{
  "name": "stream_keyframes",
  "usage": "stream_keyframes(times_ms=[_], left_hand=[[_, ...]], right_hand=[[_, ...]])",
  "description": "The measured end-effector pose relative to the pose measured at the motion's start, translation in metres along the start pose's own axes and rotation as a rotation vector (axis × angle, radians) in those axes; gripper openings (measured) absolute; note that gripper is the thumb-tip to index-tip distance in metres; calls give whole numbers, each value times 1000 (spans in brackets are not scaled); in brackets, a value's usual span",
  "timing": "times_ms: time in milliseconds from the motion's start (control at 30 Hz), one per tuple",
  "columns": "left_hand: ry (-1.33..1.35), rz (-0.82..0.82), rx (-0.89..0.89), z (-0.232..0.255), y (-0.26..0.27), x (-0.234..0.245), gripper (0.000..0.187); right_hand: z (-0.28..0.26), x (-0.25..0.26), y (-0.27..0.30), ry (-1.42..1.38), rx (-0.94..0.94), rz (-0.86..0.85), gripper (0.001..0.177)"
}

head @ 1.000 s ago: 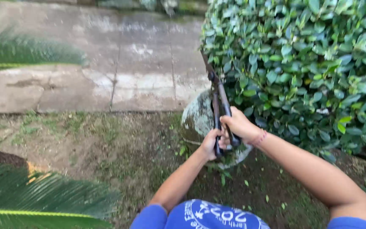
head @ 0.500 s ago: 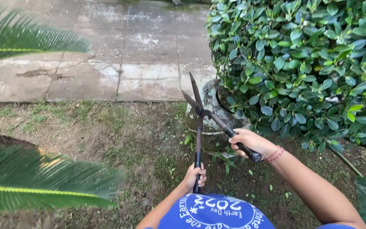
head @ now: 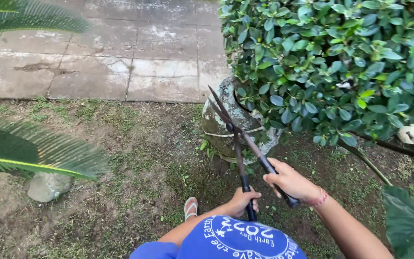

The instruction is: Trimming a manicured bush into a round shape using manual garden shears.

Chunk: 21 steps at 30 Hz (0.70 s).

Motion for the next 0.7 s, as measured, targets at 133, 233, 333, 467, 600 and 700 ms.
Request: stream_keyframes(times_ms=[133,233,333,467,600,700], left_hand=[[-8,7,-7,-45,4,-42,22],[59,-47,-11,-57,9,-82,21],[90,-65,13,-57,1,-111,20],[127,-125,22,-61,-20,-135,20],[163,-109,44,-63,-28,-147,20],[145,-149,13,-63,-38,-148,19]], right_hand=[[15,24,59,75,-109,41,48],[30,53,83,28,-95,76,56],[21,79,93,33,-35,106,53],[23,112,75,157,8,118,21],[28,133,54,128,-35,93,13],[21,149,55,134,-82,106,13]])
Point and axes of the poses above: each hand's wrist, its own y-axis away from the middle knuckle, its own x-axis out of the back of the hand, z = x × y, the point moved 9 cm from there along -y, towards the middle knuckle, and after that the axes turned 10 degrees about z, right-handed, at the moved point
